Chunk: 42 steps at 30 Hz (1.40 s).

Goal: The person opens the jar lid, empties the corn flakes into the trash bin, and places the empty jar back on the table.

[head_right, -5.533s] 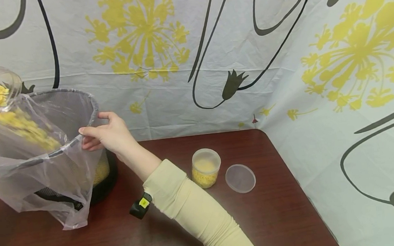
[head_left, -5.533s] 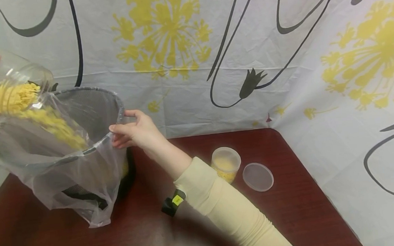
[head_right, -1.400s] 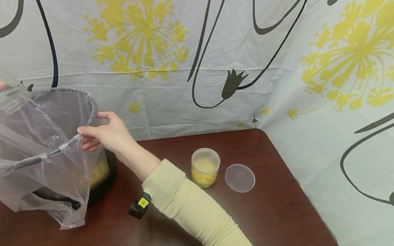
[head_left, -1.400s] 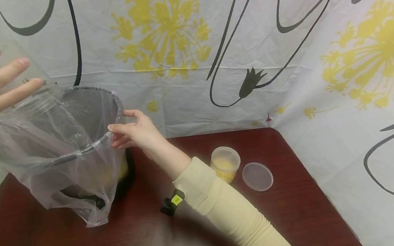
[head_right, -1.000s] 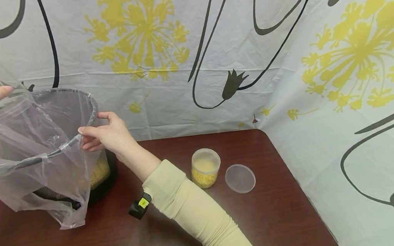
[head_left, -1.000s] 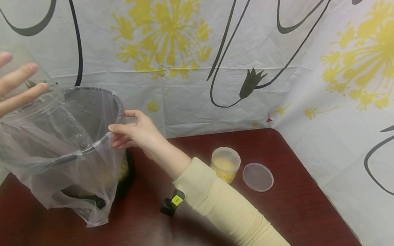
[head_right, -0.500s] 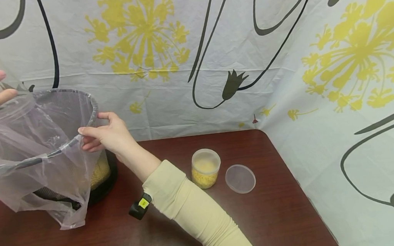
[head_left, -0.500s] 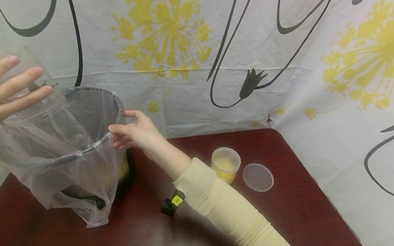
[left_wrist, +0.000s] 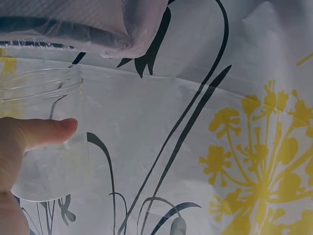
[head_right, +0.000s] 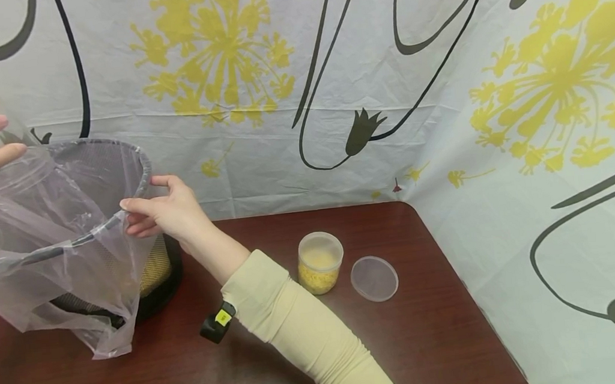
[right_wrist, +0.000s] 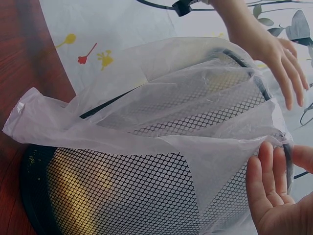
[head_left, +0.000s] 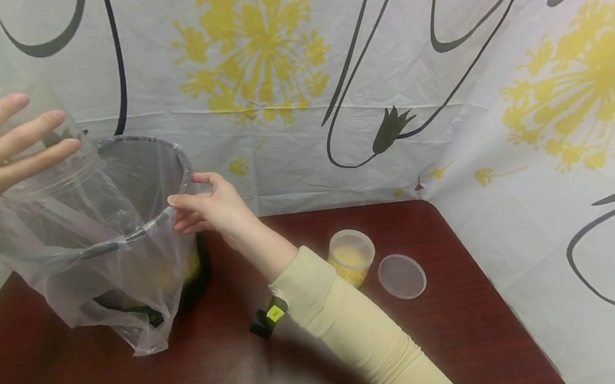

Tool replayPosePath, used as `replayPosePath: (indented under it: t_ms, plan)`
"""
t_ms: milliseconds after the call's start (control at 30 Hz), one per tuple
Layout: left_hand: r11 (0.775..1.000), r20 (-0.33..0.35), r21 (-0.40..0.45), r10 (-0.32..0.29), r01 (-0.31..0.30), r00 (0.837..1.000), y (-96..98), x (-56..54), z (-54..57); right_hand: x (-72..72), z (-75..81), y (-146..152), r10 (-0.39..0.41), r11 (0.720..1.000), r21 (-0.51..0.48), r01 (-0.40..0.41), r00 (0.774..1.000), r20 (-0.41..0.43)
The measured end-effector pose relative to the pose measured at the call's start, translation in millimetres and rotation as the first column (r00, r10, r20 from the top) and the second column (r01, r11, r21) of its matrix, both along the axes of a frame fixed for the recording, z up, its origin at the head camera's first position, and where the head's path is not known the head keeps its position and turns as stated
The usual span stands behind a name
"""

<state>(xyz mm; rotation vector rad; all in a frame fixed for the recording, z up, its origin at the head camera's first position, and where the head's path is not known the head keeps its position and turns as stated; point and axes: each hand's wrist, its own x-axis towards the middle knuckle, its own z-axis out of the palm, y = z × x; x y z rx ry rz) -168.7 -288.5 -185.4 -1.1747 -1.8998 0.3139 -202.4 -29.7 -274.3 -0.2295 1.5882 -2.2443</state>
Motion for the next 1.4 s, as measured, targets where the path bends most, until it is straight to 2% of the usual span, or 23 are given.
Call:
replayPosePath:
  t_ms: [200,300,400,467,567,767,933,1100,1200,1300,1400]
  plan:
    - [0.999,0.004,-0.021,0.034,-0.034,0.999,-8.7,-1.6,-6.9,0.8,0.3,1,-0.002,1.000,0.007,0.002,1.000,-0.001]
    - [0.996,-0.061,-0.046,0.079,-0.082,0.995,-16.0,-6.4,-15.1,1.3,0.4,1,-0.003,1.000,0.005,0.003,1.000,-0.002]
    - [0.988,-0.138,-0.072,0.127,-0.137,0.982,-22.5,-11.6,-23.6,1.8,0.6,0,-0.004,1.000,0.007,0.005,1.000,-0.003]
    - [0.989,-0.107,-0.073,0.123,-0.131,0.987,-26.8,-13.3,-27.5,1.6,0.4,0,-0.004,1.000,0.007,0.004,1.000,-0.002]
    - [0.982,-0.052,-0.105,0.153,-0.158,0.987,-30.0,-11.1,-29.9,1.2,0.1,0,-0.003,1.000,0.011,0.003,1.000,-0.002]
    - [0.989,0.055,-0.087,0.126,-0.121,0.991,-27.0,-3.0,-25.5,1.1,-0.2,0,-0.003,1.000,0.015,0.003,1.000,-0.003]
    - [0.978,0.105,-0.108,0.189,-0.178,0.976,-21.5,2.9,-22.1,1.6,-0.4,0,-0.004,1.000,0.012,0.004,1.000,0.000]
    - [0.958,0.090,-0.133,0.266,-0.254,0.960,-15.0,5.4,-19.1,1.7,-1.1,-1,-0.002,1.000,0.006,0.002,1.000,0.007]
    - [0.937,0.070,-0.157,0.326,-0.312,0.943,-11.3,6.4,-16.8,1.4,-0.9,0,-0.005,1.000,0.003,0.005,1.000,0.004]
    - [0.935,0.071,-0.160,0.330,-0.315,0.941,-9.3,7.5,-15.9,1.3,-0.8,0,-0.005,1.000,-0.003,0.005,1.000,0.002]
    - [0.951,0.090,-0.144,0.287,-0.272,0.954,-9.4,7.3,-15.2,1.3,-1.2,0,-0.004,1.000,-0.004,0.004,1.000,0.002]
